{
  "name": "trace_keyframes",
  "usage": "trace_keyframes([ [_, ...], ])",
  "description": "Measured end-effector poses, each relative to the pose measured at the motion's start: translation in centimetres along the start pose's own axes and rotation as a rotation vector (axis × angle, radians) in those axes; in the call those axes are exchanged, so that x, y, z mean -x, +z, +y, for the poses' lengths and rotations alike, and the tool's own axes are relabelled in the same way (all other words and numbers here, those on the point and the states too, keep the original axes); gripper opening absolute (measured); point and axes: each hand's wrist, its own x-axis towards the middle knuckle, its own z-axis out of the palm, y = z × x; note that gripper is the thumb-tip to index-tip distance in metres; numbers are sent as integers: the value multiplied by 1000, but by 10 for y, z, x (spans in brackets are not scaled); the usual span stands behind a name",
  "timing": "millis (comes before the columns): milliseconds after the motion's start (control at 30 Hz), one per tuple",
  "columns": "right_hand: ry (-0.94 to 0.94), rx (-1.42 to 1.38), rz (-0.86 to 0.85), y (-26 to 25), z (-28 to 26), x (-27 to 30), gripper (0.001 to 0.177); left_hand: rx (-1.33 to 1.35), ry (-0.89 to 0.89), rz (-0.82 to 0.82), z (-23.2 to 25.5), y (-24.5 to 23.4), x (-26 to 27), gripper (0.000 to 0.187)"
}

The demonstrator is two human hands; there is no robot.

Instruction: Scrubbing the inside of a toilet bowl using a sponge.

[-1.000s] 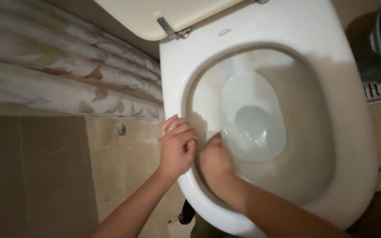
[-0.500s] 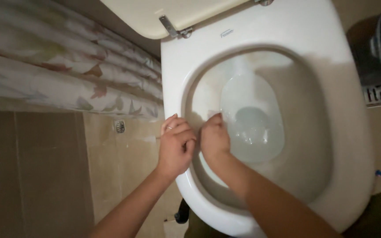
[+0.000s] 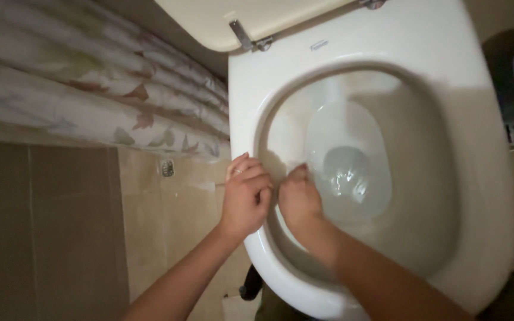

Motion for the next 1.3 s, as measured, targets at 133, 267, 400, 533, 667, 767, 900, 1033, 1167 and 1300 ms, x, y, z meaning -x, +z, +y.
trace_keyframes([
  [133, 89, -263, -62, -24, -16, 2, 58, 10, -35, -23, -1, 2, 1, 9],
  [267, 132, -219, -134, 11, -9, 1, 48, 9, -40, -41, -1, 1, 2, 9],
  [400, -45, -149, 19, 6, -12, -2, 40, 10, -52, -30, -3, 3, 2, 10],
  [533, 13, -265, 70, 5, 5, 10, 52, 27, -30, -36, -2, 1, 5, 10],
  [667, 98, -111, -1, 18, -1, 2, 46, 32, -20, -15, -3, 1, -3, 9],
  [767, 56, -62, 62, 47, -1, 18, 55, 27, -31, -9, -2, 1, 3, 9],
  [900, 12, -95, 137, 16, -6, -13, 51, 31, -28, -8, 0, -2, 0, 9],
  [1033, 190, -332, -124, -4, -8, 10, 49, 34, -32, -16, -3, 0, 2, 10],
  [1167, 49, -180, -37, 38, 13, 4, 45, 38, -18, -19, -2, -1, 4, 8],
  [1300, 167, -479, 65, 63, 18, -11, 33, 42, -9, 1, 2, -2, 1, 10],
])
